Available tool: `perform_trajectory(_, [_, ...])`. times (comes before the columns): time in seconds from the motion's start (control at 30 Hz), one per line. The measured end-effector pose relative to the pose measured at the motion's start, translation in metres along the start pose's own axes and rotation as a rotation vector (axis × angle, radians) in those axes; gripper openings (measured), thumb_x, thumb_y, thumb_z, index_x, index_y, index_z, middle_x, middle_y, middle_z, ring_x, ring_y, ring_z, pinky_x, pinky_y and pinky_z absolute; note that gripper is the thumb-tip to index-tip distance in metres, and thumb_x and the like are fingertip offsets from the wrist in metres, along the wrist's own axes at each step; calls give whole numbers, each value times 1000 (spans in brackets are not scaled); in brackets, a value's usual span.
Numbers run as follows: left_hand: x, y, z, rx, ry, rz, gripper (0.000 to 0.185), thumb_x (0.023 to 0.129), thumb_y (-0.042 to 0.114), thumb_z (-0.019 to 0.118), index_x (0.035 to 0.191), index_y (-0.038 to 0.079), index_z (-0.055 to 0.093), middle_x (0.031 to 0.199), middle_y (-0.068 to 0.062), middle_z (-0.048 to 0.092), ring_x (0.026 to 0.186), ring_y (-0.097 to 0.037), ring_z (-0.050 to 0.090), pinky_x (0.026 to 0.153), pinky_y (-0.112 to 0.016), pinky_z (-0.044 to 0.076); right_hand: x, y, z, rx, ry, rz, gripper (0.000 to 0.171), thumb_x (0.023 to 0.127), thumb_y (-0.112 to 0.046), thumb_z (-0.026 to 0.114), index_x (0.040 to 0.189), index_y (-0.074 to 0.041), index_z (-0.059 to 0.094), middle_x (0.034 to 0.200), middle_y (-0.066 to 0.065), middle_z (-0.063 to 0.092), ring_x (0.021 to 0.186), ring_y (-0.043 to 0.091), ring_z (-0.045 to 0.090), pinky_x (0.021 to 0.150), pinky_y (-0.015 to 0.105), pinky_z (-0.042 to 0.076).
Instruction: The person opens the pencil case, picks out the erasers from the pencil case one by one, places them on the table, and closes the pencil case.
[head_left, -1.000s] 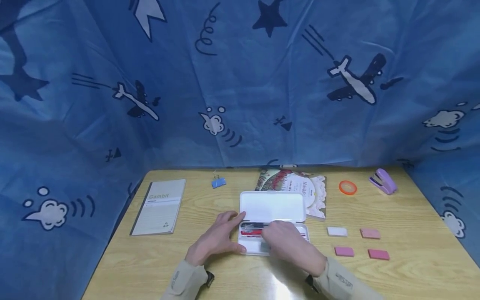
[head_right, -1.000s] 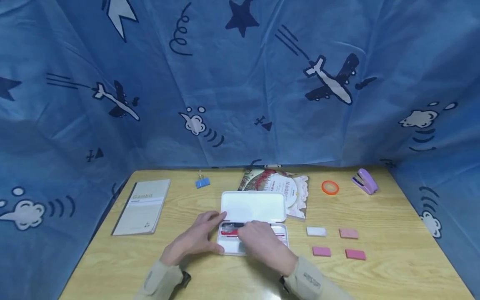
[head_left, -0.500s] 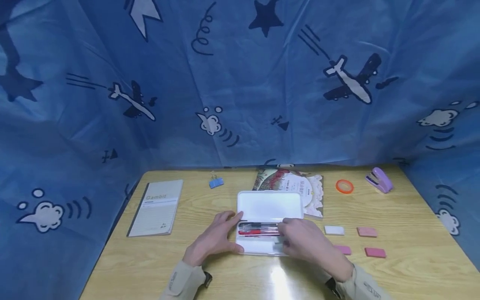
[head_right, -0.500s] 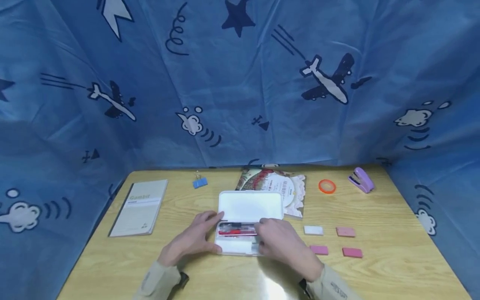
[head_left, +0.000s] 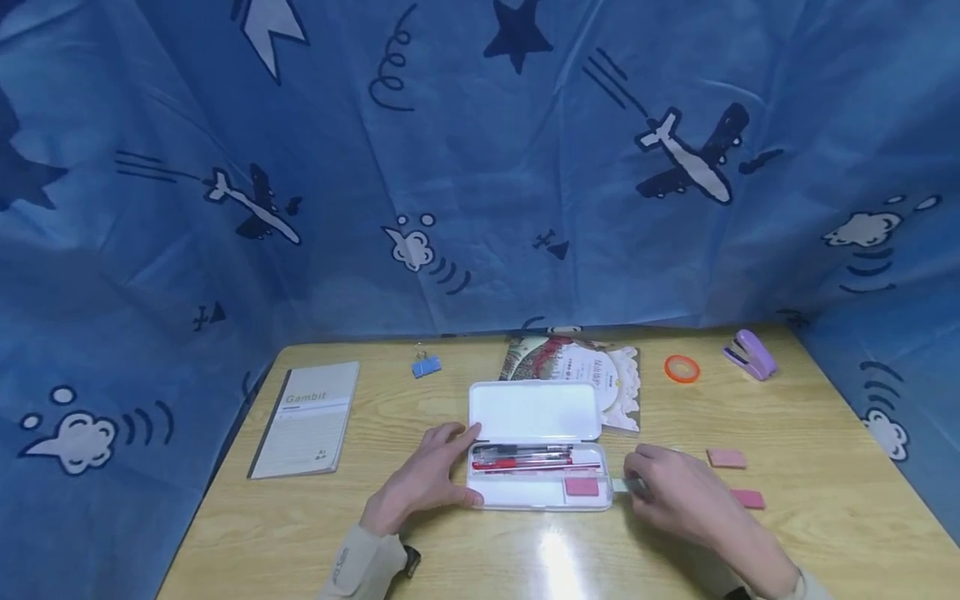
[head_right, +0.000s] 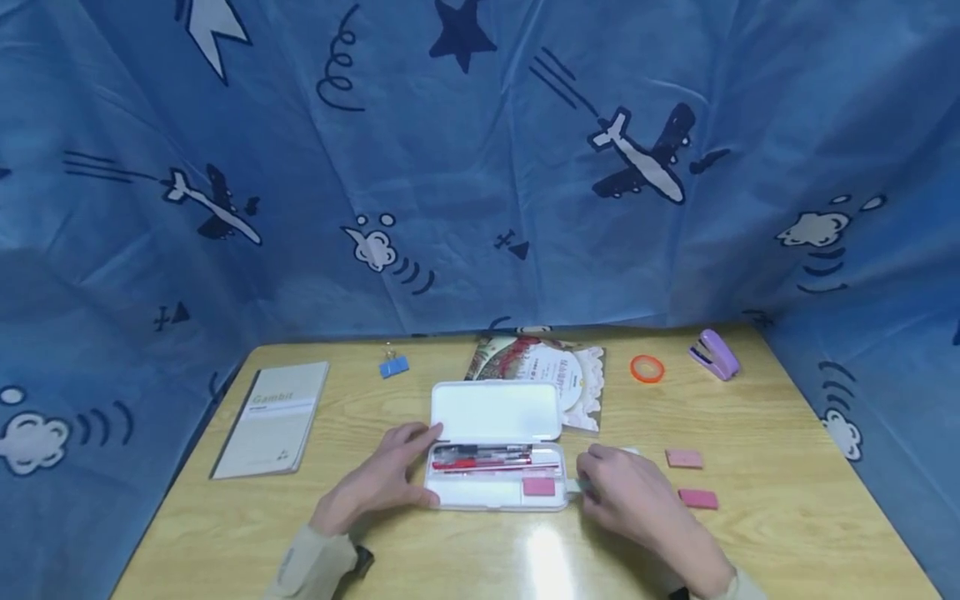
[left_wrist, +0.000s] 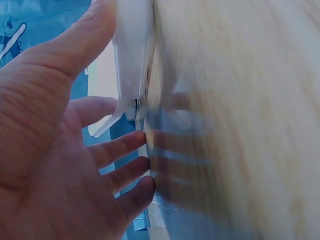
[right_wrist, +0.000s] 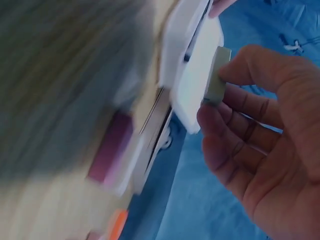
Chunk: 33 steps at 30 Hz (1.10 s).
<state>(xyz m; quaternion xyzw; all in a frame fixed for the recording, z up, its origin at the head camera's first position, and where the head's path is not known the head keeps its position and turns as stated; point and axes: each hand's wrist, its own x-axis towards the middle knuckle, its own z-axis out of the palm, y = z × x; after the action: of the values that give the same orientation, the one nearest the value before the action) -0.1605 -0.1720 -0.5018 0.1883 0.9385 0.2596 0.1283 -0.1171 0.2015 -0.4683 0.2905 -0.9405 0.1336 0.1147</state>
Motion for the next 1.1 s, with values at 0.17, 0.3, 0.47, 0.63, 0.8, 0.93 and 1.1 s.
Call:
perform_trajectory(0.17, [0, 0, -1, -10, -4, -18, 110, 72, 50, 88, 161, 23, 30, 163, -15, 31, 151, -38, 26, 120, -59, 33, -24, 15, -3, 22, 10, 40, 31, 62, -7, 79, 75, -26, 58, 73, -18, 47, 62, -5, 37, 51, 17, 34])
perform_trajectory(0.3, [0, 1, -2, -8, 3, -24, 110, 72, 50, 88, 161, 24, 30, 163, -14, 32, 151, -37, 26, 121, -59, 33, -40, 21, -6, 7, -40, 111, 30, 63, -9, 81, 77, -27, 61, 74, -20, 51, 62, -6, 39, 51, 20, 37])
perform_trajectory(0.47, [0, 1, -1, -12, 0, -19, 110, 71, 50, 88, 161, 22, 30, 163, -16, 32, 151, -38, 26, 120, -60, 33, -55, 27, -7, 10, -166, 177, 28, 67, -10, 83, 79, -27, 63, 75, -20, 53, 63, -5, 40, 53, 21, 39])
perform_trajectory(0.63, [0, 2, 0, -19, -6, -19, 111, 71, 50, 88, 161, 22, 30, 163, -17, 30, 151, -40, 25, 120, -61, 33, -63, 29, -5, 69, -215, 184, 27, 69, -8, 83, 80, -25, 65, 74, -19, 56, 64, -6, 40, 54, 19, 40])
perform_trajectory(0.8, [-1, 1, 1, -20, -3, -10, 111, 70, 51, 88, 161, 21, 30, 163, -17, 31, 150, -40, 26, 119, -61, 33, -65, 30, -1, 107, -200, 163, 25, 70, -5, 79, 79, -24, 65, 74, -20, 56, 63, -6, 40, 54, 18, 40])
perform_trajectory(0.93, [0, 0, 1, -17, -2, -5, 111, 70, 51, 88, 161, 21, 30, 163, -17, 31, 151, -40, 26, 119, -61, 34, -64, 30, 0, 105, -217, 187, 23, 71, -7, 79, 79, -24, 66, 74, -19, 57, 64, -6, 41, 54, 18, 40])
perform_trajectory(1.1, [0, -1, 1, -20, -4, -6, 111, 71, 52, 87, 161, 21, 30, 163, -17, 31, 151, -39, 25, 119, -60, 34, -63, 30, 0, 102, -220, 187, 24, 70, -6, 79, 78, -24, 64, 73, -20, 56, 63, -6, 40, 54, 19, 39])
